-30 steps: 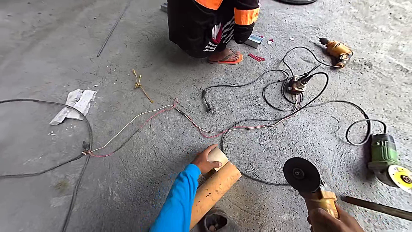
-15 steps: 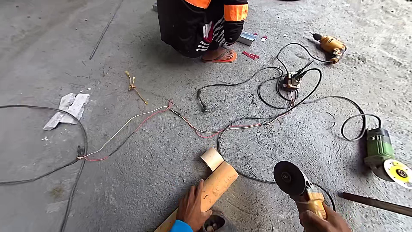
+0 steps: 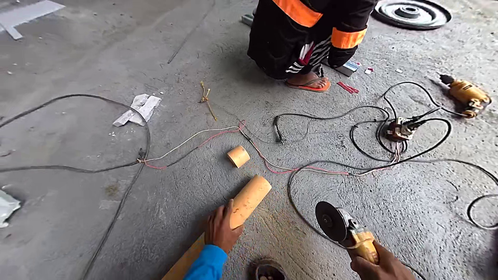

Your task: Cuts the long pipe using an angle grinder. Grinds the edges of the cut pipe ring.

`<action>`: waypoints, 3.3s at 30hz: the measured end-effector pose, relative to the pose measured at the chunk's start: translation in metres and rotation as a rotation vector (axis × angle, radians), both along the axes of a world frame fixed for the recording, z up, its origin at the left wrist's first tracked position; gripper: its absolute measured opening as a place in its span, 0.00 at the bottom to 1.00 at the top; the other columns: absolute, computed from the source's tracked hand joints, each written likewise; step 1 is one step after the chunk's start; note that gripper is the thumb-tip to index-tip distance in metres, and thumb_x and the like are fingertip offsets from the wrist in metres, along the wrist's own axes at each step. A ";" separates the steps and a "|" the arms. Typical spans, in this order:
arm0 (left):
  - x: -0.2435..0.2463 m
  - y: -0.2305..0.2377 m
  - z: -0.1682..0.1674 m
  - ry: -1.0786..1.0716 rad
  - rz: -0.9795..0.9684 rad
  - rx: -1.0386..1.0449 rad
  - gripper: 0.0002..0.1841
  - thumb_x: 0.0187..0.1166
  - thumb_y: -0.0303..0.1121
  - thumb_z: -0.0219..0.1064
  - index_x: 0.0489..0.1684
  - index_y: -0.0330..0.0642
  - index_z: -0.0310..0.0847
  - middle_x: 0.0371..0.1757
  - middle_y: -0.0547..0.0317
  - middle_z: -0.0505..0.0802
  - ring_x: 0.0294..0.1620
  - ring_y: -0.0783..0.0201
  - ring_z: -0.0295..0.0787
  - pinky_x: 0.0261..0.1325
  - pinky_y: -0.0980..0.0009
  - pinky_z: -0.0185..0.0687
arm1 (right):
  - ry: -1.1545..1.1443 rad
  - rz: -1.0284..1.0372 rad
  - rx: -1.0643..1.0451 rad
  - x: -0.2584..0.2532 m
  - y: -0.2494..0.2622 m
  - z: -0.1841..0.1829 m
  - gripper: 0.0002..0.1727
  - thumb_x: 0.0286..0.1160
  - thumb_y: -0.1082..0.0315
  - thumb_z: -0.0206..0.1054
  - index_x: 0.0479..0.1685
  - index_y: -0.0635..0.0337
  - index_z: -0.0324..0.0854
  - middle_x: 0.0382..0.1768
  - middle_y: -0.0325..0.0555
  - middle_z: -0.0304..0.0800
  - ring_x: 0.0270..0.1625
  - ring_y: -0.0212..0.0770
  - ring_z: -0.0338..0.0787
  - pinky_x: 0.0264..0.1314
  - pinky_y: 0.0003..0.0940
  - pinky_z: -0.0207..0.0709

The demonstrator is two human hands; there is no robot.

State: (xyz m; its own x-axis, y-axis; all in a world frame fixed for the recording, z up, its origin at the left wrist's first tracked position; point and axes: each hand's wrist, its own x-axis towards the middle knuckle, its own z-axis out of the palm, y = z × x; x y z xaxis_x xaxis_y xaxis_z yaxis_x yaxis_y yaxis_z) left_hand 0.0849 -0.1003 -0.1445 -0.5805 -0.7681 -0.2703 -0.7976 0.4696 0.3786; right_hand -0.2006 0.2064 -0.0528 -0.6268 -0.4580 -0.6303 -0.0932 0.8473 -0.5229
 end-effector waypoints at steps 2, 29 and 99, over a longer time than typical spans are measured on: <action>-0.007 0.032 -0.009 0.174 0.002 -0.288 0.40 0.55 0.49 0.86 0.74 0.47 0.84 0.64 0.35 0.90 0.60 0.34 0.88 0.60 0.36 0.82 | -0.002 -0.003 -0.012 0.002 -0.007 -0.001 0.40 0.51 0.55 0.83 0.65 0.67 0.76 0.41 0.54 0.94 0.40 0.51 0.96 0.49 0.57 0.89; 0.001 0.011 0.011 -0.268 0.136 0.319 0.58 0.51 0.63 0.81 0.93 0.65 0.57 0.80 0.53 0.81 0.74 0.48 0.83 0.69 0.46 0.80 | 0.112 0.687 0.448 -0.015 -0.157 -0.011 0.45 0.51 0.36 0.79 0.68 0.55 0.76 0.52 0.56 0.92 0.57 0.58 0.92 0.60 0.65 0.83; -0.008 0.044 -0.006 -0.250 0.127 0.133 0.53 0.60 0.57 0.77 0.94 0.64 0.55 0.83 0.47 0.78 0.79 0.43 0.77 0.76 0.43 0.70 | 0.170 0.735 0.461 0.000 -0.227 0.011 0.44 0.56 0.37 0.78 0.69 0.60 0.75 0.56 0.56 0.90 0.62 0.57 0.90 0.65 0.63 0.80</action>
State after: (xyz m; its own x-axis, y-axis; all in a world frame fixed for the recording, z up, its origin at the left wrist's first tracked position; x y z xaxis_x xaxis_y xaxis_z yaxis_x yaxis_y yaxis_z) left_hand 0.0770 -0.0560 -0.1505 -0.3849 -0.7786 -0.4956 -0.9229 0.3192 0.2152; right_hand -0.2002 -0.0202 -0.0422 -0.3756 -0.5055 -0.7768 -0.7430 0.6652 -0.0736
